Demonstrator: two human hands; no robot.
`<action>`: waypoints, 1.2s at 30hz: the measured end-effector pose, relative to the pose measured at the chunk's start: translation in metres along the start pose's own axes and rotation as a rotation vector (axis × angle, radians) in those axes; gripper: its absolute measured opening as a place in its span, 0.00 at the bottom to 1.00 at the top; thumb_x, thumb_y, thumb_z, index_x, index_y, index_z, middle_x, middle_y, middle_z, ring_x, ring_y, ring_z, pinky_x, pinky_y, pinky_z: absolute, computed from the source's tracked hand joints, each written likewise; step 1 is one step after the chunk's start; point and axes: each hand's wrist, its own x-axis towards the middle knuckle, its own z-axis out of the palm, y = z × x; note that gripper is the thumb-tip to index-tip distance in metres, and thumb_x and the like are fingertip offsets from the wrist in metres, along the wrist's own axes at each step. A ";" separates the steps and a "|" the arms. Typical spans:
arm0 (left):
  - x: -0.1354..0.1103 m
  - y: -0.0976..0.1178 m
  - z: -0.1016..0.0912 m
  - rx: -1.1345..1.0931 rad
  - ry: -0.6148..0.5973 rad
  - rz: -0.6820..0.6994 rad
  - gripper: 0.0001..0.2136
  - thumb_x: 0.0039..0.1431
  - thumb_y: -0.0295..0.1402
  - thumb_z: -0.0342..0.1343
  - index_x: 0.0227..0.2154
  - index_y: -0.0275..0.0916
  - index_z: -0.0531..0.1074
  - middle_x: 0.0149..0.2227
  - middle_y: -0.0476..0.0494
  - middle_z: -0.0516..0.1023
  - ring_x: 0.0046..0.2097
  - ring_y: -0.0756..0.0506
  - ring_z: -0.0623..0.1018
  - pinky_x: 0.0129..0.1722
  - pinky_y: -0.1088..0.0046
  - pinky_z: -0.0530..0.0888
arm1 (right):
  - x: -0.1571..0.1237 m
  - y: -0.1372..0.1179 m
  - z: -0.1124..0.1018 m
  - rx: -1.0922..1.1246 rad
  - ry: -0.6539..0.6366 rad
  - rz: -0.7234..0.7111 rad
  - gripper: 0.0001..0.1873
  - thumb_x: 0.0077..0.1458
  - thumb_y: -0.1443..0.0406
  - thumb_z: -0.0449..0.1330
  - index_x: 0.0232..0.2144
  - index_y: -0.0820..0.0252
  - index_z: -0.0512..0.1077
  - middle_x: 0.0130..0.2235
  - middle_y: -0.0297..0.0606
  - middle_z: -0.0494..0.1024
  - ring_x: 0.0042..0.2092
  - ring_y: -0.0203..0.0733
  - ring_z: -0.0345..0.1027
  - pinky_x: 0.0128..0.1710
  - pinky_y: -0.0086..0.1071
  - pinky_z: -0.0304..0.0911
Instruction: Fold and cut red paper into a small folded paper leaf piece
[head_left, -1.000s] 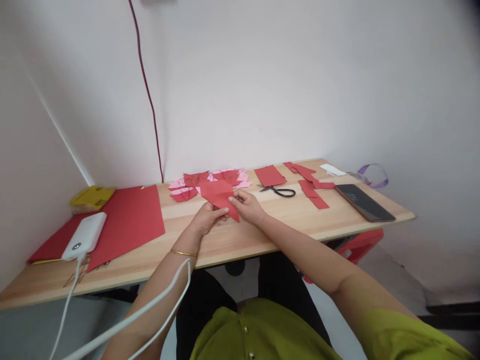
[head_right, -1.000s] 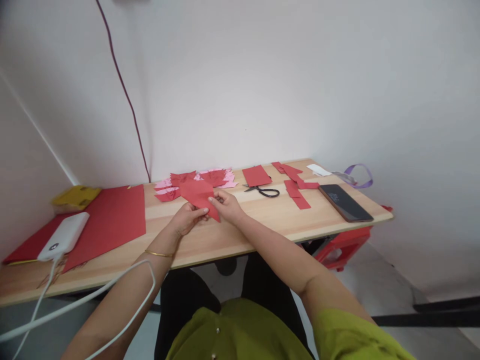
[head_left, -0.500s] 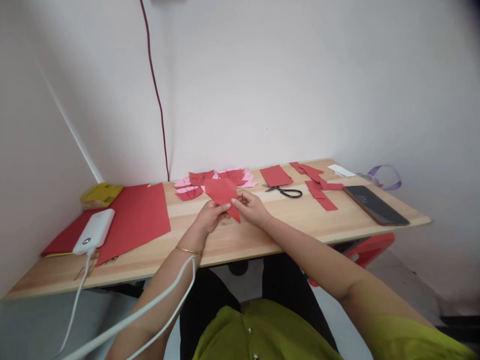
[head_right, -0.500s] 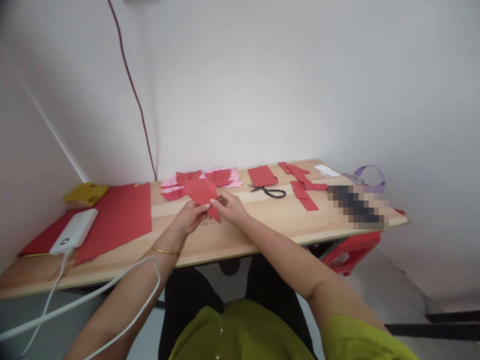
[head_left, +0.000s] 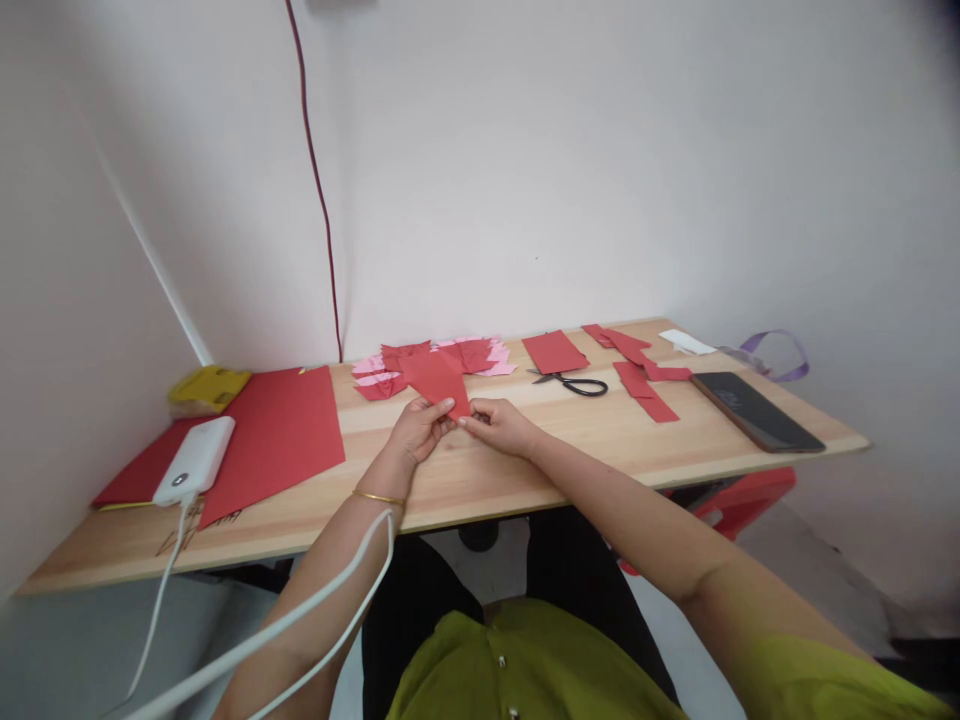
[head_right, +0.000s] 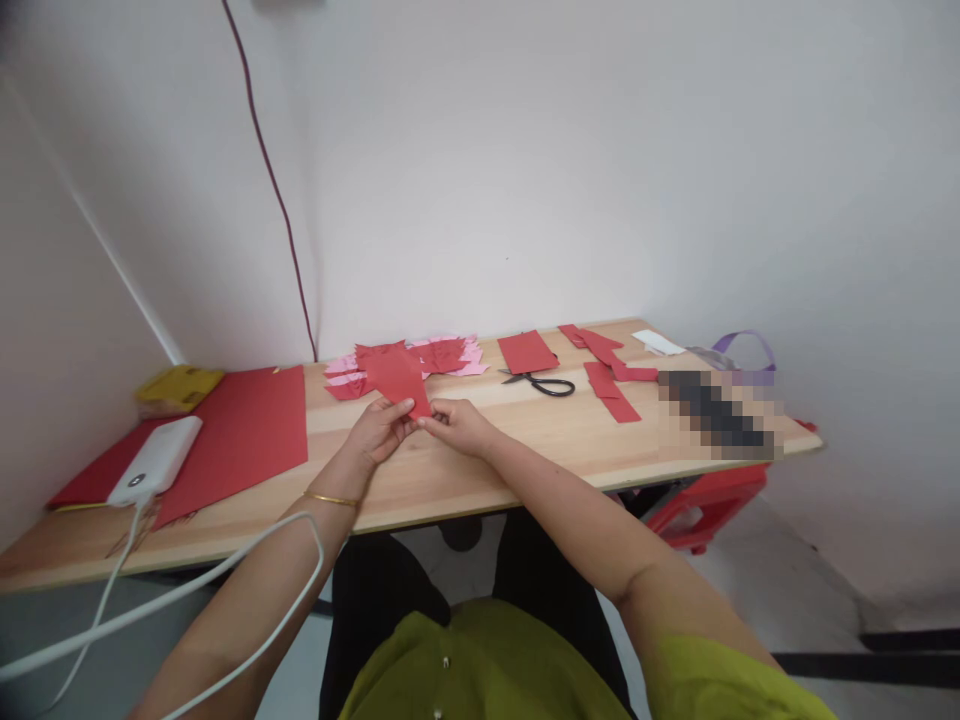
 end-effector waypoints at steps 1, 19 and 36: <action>0.000 0.000 0.000 0.003 0.004 0.001 0.13 0.41 0.30 0.69 0.31 0.33 0.75 0.30 0.43 0.80 0.32 0.48 0.78 0.36 0.71 0.75 | 0.000 0.000 0.000 -0.003 -0.005 -0.004 0.16 0.54 0.54 0.55 0.27 0.62 0.69 0.23 0.30 0.64 0.25 0.32 0.54 0.26 0.27 0.51; 0.001 -0.001 -0.001 0.022 0.010 -0.007 0.13 0.41 0.30 0.69 0.31 0.32 0.75 0.31 0.42 0.80 0.32 0.48 0.78 0.33 0.73 0.75 | 0.000 -0.004 -0.001 0.018 0.018 0.017 0.15 0.53 0.54 0.57 0.28 0.62 0.68 0.24 0.30 0.65 0.26 0.32 0.55 0.26 0.27 0.54; 0.008 0.003 -0.004 -0.039 0.168 0.121 0.14 0.39 0.30 0.69 0.31 0.35 0.74 0.32 0.46 0.80 0.32 0.50 0.77 0.31 0.75 0.74 | 0.001 -0.007 -0.008 0.050 0.148 0.087 0.14 0.54 0.55 0.54 0.25 0.59 0.63 0.23 0.29 0.64 0.25 0.33 0.55 0.27 0.27 0.54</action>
